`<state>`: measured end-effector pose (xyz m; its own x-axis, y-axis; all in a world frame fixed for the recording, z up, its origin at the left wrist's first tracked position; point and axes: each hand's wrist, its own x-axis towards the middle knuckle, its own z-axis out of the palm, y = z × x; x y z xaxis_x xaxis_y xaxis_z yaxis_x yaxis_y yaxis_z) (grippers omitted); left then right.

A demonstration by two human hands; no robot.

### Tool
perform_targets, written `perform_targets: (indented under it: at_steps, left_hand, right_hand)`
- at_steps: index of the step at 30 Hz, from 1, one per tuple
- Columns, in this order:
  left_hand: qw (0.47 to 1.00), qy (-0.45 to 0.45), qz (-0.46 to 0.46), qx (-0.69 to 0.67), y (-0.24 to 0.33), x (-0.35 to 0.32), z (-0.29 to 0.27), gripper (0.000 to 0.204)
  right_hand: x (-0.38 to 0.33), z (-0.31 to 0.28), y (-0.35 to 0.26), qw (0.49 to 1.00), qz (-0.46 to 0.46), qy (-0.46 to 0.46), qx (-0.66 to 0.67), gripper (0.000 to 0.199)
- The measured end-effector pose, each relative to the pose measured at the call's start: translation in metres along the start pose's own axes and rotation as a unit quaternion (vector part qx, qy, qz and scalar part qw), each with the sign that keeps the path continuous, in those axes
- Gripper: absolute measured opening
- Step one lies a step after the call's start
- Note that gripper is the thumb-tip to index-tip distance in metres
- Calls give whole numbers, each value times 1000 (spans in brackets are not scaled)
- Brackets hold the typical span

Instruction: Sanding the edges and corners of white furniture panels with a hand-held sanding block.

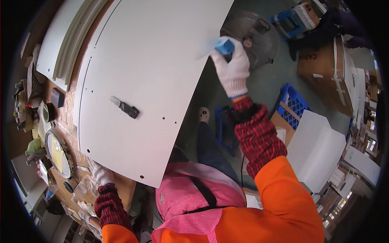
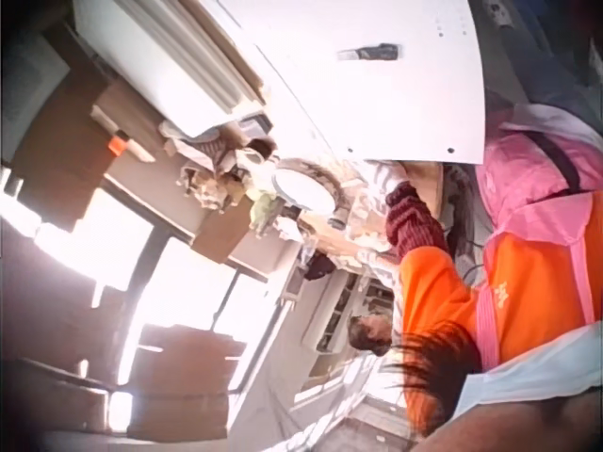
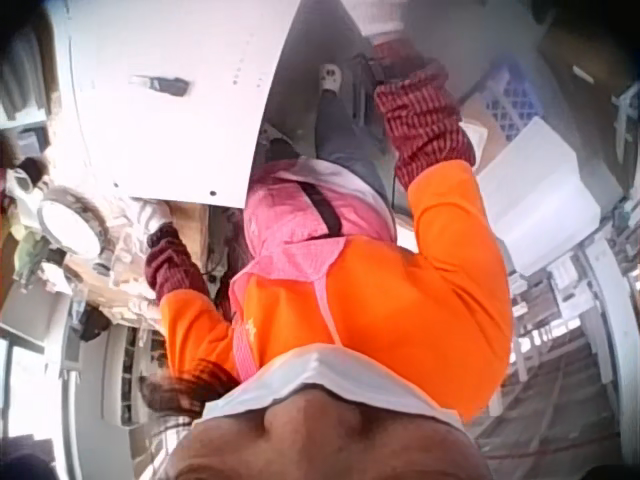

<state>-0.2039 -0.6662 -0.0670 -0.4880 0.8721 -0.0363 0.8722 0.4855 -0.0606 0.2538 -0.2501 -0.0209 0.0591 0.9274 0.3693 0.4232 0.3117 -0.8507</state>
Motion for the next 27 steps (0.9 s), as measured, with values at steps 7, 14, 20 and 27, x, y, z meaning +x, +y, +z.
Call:
perform_targets:
  at_steps: [7, 14, 20, 27]
  left_hand:
    - [996, -41, -49, 55, 24, 13, -12, 63]
    - [993, -78, -68, 59, 23, 20, -17, 62]
    - [958, -241, -47, 145, 81, 49, -34, 58]
    - [961, -229, -151, 26, -3, 26, -32, 55]
  right_hand:
    - [15, -14, 10, 995, -13, -91, 27, 32]
    - [74, -12, 22, 995, -39, -90, 26, 32]
    - [224, -13, 106, 997, 14, 47, -55, 36]
    - [321, 11, 121, 959, 150, 152, 189, 35]
